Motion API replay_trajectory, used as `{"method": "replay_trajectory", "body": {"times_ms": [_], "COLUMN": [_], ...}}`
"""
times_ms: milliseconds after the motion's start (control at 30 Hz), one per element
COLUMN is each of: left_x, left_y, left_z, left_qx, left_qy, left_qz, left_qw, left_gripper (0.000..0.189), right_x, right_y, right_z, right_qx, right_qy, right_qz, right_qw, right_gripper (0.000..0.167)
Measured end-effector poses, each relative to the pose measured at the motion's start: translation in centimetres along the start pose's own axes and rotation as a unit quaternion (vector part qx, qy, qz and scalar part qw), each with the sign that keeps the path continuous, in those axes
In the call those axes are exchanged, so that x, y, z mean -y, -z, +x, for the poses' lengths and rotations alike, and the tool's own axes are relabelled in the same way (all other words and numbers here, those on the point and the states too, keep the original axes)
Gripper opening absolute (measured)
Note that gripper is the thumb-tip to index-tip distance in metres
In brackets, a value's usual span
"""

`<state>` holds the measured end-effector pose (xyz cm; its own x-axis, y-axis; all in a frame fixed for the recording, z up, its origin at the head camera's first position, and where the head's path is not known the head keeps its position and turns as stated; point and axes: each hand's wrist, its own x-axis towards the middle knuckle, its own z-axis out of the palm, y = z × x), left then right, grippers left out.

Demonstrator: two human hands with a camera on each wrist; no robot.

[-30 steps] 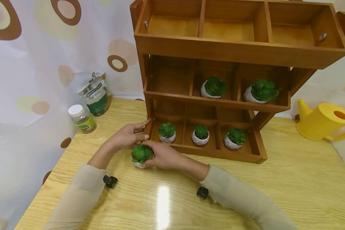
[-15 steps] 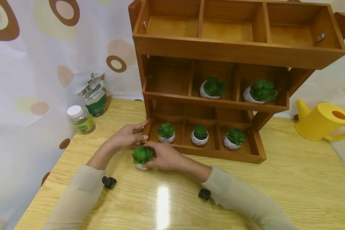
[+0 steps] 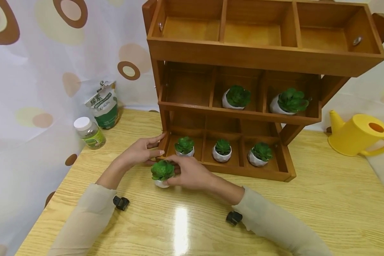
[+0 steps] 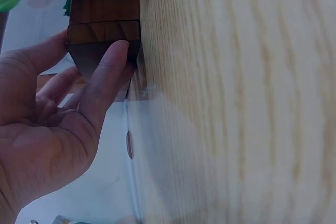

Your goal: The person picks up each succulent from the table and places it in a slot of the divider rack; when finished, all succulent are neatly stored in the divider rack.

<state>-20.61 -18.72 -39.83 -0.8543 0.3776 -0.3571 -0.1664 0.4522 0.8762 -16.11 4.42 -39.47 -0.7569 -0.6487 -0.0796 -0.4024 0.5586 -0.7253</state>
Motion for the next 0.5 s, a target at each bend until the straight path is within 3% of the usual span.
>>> {"method": "replay_trajectory", "body": {"times_ms": [300, 500], "left_x": [0.0, 0.1], "left_y": [0.0, 0.0], "left_z": [0.1, 0.2], "left_qx": [-0.002, 0.005], "left_qy": [0.006, 0.003], "left_qz": [-0.014, -0.025], "left_qw": [0.9999, 0.9997], "left_gripper": [0.069, 0.07], "right_x": [0.5, 0.9], "right_y": [2.4, 4.2], "right_z": [-1.1, -1.9], "right_qx": [-0.032, -0.057], "right_qy": [-0.005, 0.006], "right_qz": [0.032, 0.022], "right_qw": [0.999, 0.9981], "right_gripper": [0.059, 0.063]}}
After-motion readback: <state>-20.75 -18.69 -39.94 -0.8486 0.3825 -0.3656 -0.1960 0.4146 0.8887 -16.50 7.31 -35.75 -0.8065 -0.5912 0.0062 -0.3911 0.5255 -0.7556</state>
